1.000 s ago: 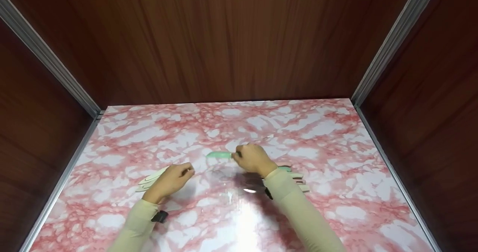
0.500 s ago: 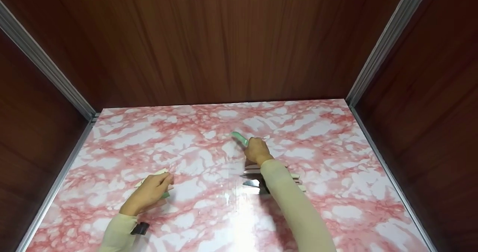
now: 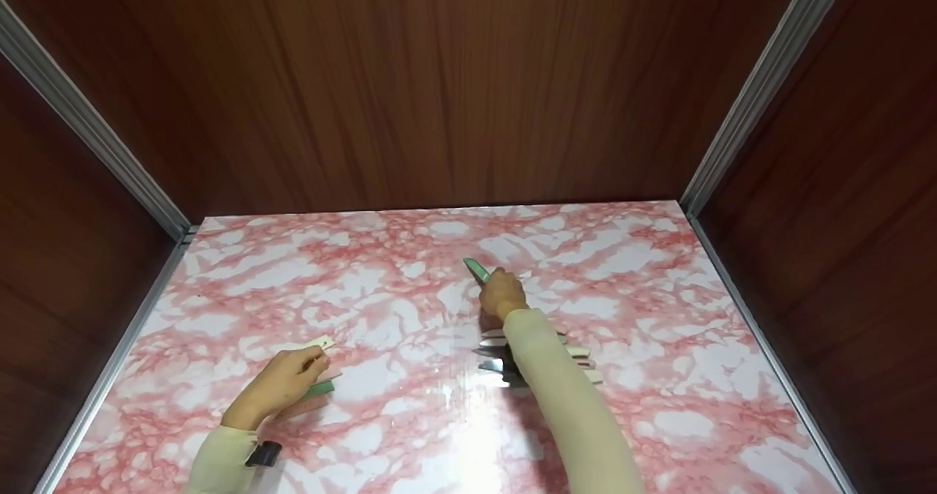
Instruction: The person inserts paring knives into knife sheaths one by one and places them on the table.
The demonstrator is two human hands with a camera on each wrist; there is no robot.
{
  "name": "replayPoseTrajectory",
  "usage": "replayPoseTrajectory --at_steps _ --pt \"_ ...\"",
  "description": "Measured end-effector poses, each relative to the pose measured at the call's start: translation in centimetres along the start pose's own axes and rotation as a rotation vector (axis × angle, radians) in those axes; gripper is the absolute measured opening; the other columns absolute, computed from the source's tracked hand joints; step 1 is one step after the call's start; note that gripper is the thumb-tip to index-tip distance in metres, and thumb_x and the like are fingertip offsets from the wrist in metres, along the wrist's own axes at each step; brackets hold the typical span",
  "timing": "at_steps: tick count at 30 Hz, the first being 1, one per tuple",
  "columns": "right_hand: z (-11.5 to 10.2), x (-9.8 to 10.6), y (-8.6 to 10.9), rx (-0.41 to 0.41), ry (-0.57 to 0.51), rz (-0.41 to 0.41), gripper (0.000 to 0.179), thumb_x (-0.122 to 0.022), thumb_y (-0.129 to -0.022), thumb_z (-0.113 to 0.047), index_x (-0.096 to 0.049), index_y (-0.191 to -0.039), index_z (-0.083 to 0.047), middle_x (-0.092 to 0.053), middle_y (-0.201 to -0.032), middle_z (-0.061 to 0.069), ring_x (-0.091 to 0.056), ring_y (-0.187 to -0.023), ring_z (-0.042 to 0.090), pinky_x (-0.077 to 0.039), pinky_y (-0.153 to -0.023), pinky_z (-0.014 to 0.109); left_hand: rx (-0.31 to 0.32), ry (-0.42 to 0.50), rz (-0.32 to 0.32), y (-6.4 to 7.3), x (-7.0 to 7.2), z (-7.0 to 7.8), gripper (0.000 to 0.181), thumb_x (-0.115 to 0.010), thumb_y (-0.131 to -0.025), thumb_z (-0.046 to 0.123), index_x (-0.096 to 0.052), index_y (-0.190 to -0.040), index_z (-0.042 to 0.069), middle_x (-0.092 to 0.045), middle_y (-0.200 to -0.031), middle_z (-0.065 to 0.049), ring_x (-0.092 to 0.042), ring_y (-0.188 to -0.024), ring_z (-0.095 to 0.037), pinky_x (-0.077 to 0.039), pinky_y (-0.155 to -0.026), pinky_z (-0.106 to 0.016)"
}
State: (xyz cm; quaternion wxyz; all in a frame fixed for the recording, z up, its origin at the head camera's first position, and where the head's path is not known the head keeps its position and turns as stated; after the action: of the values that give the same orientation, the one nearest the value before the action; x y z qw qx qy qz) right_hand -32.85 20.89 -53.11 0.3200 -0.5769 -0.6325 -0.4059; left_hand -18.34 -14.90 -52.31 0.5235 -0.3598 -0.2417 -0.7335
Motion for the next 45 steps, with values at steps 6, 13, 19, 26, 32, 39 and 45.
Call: replayPoseTrajectory --at_steps 6,13,19,26,32,39,45 --pt "-0.7 -0.9 -0.3 -0.041 0.003 0.034 0.021 -0.056 -0.089 -0.017 -0.058 -0.088 0.004 -0.060 -0.082 0.018 -0.058 -0.074 0.030 -0.049 -0.071 0.046 0.007 -0.033 -0.030 0.0 0.3 -0.2 0.024 -0.046 -0.101 0.026 -0.060 -0.089 0.011 -0.058 -0.075 0.004 -0.051 -0.063 -0.011 -0.042 -0.061 -0.034" --pt "-2.0 -2.1 -0.6 -0.072 0.067 0.006 0.013 -0.057 -0.080 -0.016 -0.058 -0.074 -0.005 -0.063 -0.080 0.015 -0.059 -0.073 0.029 -0.049 -0.066 0.043 0.049 -0.066 -0.062 0.2 0.5 -0.3 0.020 -0.047 -0.100 0.021 -0.060 -0.091 0.010 -0.056 -0.075 0.004 -0.048 -0.062 -0.012 -0.041 -0.059 -0.034" --pt "-3.0 -3.4 -1.4 -0.010 0.011 -0.001 0.012 -0.058 -0.081 -0.013 -0.055 -0.077 -0.002 -0.059 -0.074 0.013 -0.058 -0.069 0.027 -0.050 -0.068 0.041 0.083 -0.064 -0.052 0.4 1.5 -0.8 0.021 -0.047 -0.100 0.023 -0.060 -0.091 0.009 -0.048 -0.066 0.004 -0.043 -0.057 -0.012 -0.037 -0.056 -0.031" --pt "-4.2 -4.4 -2.0 0.009 -0.036 -0.034 0.029 -0.060 -0.085 -0.018 -0.050 -0.100 0.004 -0.055 -0.080 0.013 -0.058 -0.074 0.029 -0.049 -0.071 0.041 0.164 -0.076 0.002 0.6 2.9 -2.0 0.019 -0.050 -0.098 0.021 -0.062 -0.092 0.009 -0.050 -0.065 0.002 -0.043 -0.055 -0.013 -0.036 -0.054 -0.032" --pt "-4.4 -4.9 -2.4 0.005 -0.027 -0.016 0.035 -0.061 -0.087 -0.022 -0.049 -0.105 0.005 -0.055 -0.085 0.015 -0.058 -0.078 0.031 -0.049 -0.072 0.042 0.174 -0.083 0.037 0.5 3.2 -3.2 0.014 -0.055 -0.095 0.019 -0.061 -0.086 0.011 -0.051 -0.067 0.003 -0.045 -0.056 -0.012 -0.038 -0.054 -0.031" --pt "-4.4 -4.9 -2.5 0.008 -0.014 0.000 0.037 -0.060 -0.087 -0.025 -0.049 -0.105 0.006 -0.054 -0.085 0.016 -0.058 -0.078 0.032 -0.048 -0.073 0.044 0.168 -0.148 0.065 -0.6 2.7 -4.4 0.010 -0.063 -0.090 0.015 -0.060 -0.081 0.012 -0.050 -0.077 0.001 -0.048 -0.068 -0.015 -0.043 -0.063 -0.035" --pt "-4.8 -4.4 -2.1 0.024 -0.001 -0.027 0.038 -0.056 -0.091 -0.028 -0.048 -0.107 0.006 -0.057 -0.090 0.019 -0.059 -0.083 0.033 -0.048 -0.075 0.044 0.183 -0.218 0.090 -1.5 2.1 -5.7 0.011 -0.062 -0.089 0.014 -0.065 -0.096 0.006 -0.057 -0.090 -0.004 -0.056 -0.086 -0.023 -0.046 -0.075 -0.041"
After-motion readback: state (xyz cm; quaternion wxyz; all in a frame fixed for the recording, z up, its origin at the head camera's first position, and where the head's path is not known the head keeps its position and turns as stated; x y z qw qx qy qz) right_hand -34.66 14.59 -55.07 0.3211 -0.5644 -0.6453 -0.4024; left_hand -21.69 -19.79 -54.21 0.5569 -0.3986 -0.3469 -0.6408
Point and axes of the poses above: each hand's wrist, its own y-axis away from the middle knuckle, its own x-axis out of the back of the hand, z = x × y, the point moved 1 cm from there along -y, towards the middle knuckle
